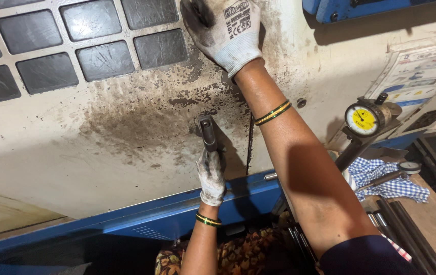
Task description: The person opens the safety door of a metal lathe, removes a cylindrical metal rod from the chuck, and places it on a nearby workbench. They then pick up another rod, insert it into the chuck, and close the door. The person also uses a dial indicator to measure a rod and places it into a yellow bin.
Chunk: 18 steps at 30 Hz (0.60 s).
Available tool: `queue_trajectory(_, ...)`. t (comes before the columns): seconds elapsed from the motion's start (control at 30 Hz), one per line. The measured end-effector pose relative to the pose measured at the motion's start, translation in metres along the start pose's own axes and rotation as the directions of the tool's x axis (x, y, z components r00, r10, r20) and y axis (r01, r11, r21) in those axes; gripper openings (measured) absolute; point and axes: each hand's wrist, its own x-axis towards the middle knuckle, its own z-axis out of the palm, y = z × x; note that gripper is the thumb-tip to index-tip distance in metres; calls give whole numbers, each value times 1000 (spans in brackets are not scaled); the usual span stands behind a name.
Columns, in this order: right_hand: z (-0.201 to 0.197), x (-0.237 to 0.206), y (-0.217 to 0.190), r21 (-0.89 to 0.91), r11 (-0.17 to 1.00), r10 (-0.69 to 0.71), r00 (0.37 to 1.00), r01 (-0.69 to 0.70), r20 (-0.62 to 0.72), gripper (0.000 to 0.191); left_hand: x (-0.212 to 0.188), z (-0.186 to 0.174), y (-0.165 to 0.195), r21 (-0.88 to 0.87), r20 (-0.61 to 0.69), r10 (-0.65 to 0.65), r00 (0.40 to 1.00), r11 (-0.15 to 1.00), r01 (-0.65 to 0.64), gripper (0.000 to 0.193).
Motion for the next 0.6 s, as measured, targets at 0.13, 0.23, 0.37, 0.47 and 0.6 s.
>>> queue_trajectory(0.13, 0, -1, 0, 24, 999, -23, 999, 24, -39, 20, 0, -1, 0, -12, 0, -18, 1000, 1000, 18, 39)
queue_trajectory(0.23, -1, -1, -1, -5, 1000, 8, 1000, -8, 16, 19, 1, -1, -1, -21, 2, -29, 1000, 999, 29, 39)
queue_trajectory(0.37, -2, 1, -1, 21, 999, 38, 999, -39, 34, 20, 1, 0, -2, -5, -11, 27, 1000, 1000, -27, 38)
queue_trajectory(0.47, -2, 0, -2, 5, 1000, 6, 1000, -6, 2, 18, 0, -1, -2, -33, -3, -3, 1000, 999, 3, 37)
queue_trajectory(0.6, -3, 4, -5, -4, 1000, 29, 999, -29, -24, 21, 1, -3, -3, -29, 9, -7, 1000, 1000, 7, 38)
